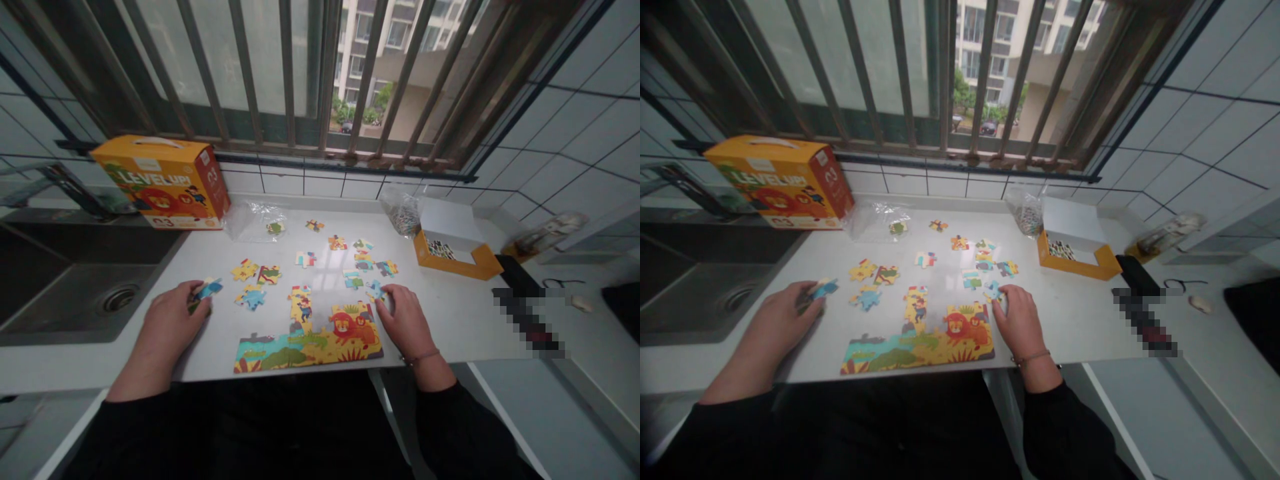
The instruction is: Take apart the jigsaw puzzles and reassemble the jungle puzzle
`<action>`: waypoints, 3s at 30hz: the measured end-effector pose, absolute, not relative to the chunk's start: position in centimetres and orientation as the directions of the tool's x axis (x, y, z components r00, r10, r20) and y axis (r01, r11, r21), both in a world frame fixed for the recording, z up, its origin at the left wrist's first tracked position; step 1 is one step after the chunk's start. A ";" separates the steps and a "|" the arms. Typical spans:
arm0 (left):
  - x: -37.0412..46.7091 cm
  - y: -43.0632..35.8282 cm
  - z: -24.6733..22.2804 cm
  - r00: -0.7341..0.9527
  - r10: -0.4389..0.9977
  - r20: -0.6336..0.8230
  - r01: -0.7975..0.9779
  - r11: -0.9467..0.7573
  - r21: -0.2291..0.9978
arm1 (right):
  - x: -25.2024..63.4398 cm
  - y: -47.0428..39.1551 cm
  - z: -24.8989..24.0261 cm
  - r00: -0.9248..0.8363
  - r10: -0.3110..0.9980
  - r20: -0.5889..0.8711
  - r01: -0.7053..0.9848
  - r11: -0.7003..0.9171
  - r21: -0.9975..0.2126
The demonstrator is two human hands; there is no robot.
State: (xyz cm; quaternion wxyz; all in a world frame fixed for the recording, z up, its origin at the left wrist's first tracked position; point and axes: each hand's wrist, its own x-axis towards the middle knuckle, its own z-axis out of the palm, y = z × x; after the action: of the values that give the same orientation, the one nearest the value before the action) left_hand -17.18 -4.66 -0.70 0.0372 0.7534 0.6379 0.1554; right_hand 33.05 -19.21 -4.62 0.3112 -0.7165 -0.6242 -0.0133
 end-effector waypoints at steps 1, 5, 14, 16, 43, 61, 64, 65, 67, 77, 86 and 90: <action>-17.1 -4.5 -0.7 0.138 0.974 0.182 0.950 -0.182 0.254 | 33.1 -19.2 -4.7 0.218 0.886 0.408 0.904 -0.026 -0.427; -16.7 -3.8 -0.8 0.130 0.978 0.163 0.955 -0.168 0.246 | 33.2 -19.2 -4.8 0.207 0.889 0.408 0.909 -0.020 -0.417; -16.6 -3.6 -1.3 0.149 0.976 0.160 0.944 -0.188 0.269 | 33.2 -19.2 -4.8 0.197 0.892 0.407 0.913 -0.015 -0.408; -16.7 -3.5 -1.4 0.149 0.973 0.175 0.934 -0.197 0.299 | 33.2 -19.3 -4.8 0.198 0.891 0.408 0.912 -0.014 -0.411; -13.0 -6.8 1.3 0.132 0.970 0.205 0.781 -0.229 0.580 | 33.2 -19.3 -4.8 0.195 0.893 0.405 0.914 -0.015 -0.406; -8.1 -7.1 -1.7 0.310 0.901 0.305 0.683 -0.434 0.588 | 24.6 -7.4 3.6 -0.231 0.958 0.170 0.912 0.274 -0.304; -8.3 -7.0 -1.9 0.338 0.887 0.313 0.663 -0.461 0.590 | 21.8 -3.5 2.6 -0.214 0.974 0.077 0.928 0.228 -0.294; -8.3 -7.0 -1.9 0.343 0.885 0.313 0.660 -0.465 0.591 | 21.2 -2.6 2.1 -0.207 0.976 0.063 0.930 0.216 -0.296; -8.3 -6.9 -2.0 0.348 0.887 0.305 0.656 -0.463 0.596 | 20.8 -1.5 1.2 -0.193 0.980 0.054 0.930 0.200 -0.309; -8.2 -6.7 -2.1 0.357 0.888 0.290 0.639 -0.459 0.618 | 24.1 -0.6 -0.6 -0.164 0.984 0.067 0.835 0.175 -0.521; -8.2 -6.7 -2.1 0.358 0.887 0.292 0.652 -0.461 0.602 | 23.8 -1.0 -0.2 -0.078 0.994 -0.082 0.463 -0.037 -0.885; -8.3 -6.5 -2.4 0.364 0.880 0.304 0.657 -0.474 0.586 | 23.1 -1.4 -0.4 -0.172 0.974 -0.144 0.351 -0.076 -0.933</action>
State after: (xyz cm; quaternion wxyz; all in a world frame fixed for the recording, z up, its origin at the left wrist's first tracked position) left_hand -8.30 -6.54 -2.36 0.1863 0.8046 0.4778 0.2993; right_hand 23.10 -1.41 -0.39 0.3251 -0.5552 -0.5968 0.4795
